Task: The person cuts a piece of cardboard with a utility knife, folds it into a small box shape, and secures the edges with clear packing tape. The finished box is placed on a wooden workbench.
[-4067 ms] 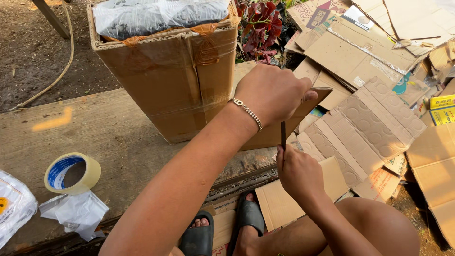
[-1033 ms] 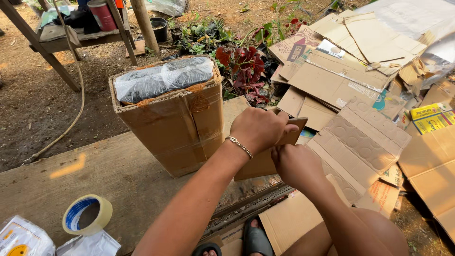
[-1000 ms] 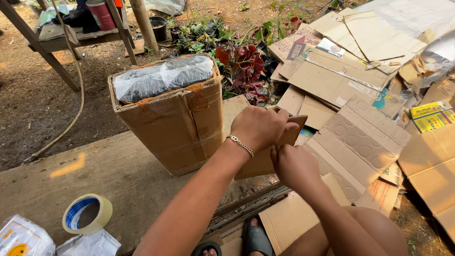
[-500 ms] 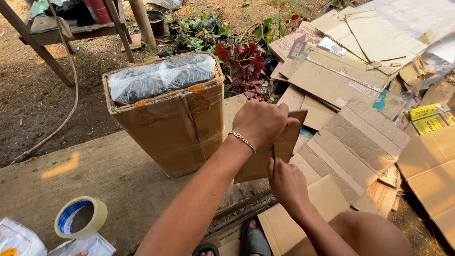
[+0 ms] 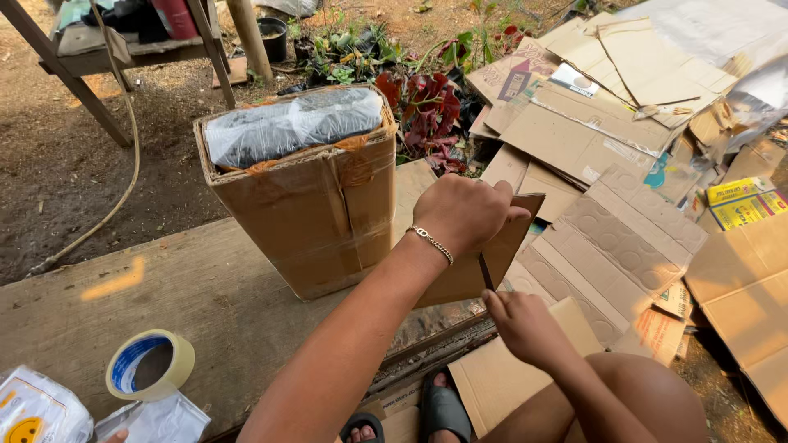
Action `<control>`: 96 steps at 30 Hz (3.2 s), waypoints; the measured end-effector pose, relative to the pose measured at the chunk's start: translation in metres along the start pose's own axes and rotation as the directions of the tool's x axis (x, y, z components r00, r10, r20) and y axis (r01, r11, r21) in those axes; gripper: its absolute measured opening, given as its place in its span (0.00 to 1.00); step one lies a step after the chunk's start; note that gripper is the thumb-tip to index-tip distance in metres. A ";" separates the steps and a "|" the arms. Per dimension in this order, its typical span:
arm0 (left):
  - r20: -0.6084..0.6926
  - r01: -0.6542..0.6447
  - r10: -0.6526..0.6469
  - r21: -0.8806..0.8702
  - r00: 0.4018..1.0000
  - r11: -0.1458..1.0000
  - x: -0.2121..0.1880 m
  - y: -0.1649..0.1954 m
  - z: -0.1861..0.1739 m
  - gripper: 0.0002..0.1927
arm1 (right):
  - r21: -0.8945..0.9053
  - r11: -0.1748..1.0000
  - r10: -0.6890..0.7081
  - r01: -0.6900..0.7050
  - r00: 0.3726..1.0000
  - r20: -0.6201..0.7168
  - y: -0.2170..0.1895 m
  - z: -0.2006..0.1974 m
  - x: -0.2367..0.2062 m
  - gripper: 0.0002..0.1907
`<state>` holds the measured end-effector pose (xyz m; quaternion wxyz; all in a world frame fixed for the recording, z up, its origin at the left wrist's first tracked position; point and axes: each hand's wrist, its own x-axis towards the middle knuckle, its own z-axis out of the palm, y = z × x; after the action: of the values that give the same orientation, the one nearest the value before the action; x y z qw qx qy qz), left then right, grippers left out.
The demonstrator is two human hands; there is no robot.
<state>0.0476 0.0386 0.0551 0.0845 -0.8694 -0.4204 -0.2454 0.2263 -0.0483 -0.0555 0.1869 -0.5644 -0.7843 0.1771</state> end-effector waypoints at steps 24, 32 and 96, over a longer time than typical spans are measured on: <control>0.316 0.135 -0.081 -0.153 0.945 0.979 0.008 -0.001 -0.039 0.18 | -0.381 0.923 0.042 -0.059 0.998 -0.052 -0.044 -0.030 0.050 0.20; -0.150 0.023 -0.005 0.122 0.989 0.992 0.010 -0.018 0.019 0.30 | -0.277 0.943 0.130 -0.186 0.969 -0.209 -0.027 0.019 0.040 0.23; 0.305 0.534 -0.453 -0.281 0.838 0.798 -0.102 0.007 0.145 0.23 | -0.490 0.789 0.233 0.372 0.556 0.798 -0.022 -0.010 0.076 0.21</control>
<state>0.0509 0.0148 -0.1209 -0.1885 -0.7511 -0.5887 -0.2319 0.1913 0.0178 -0.0294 -0.3889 -0.4074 -0.8127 0.1495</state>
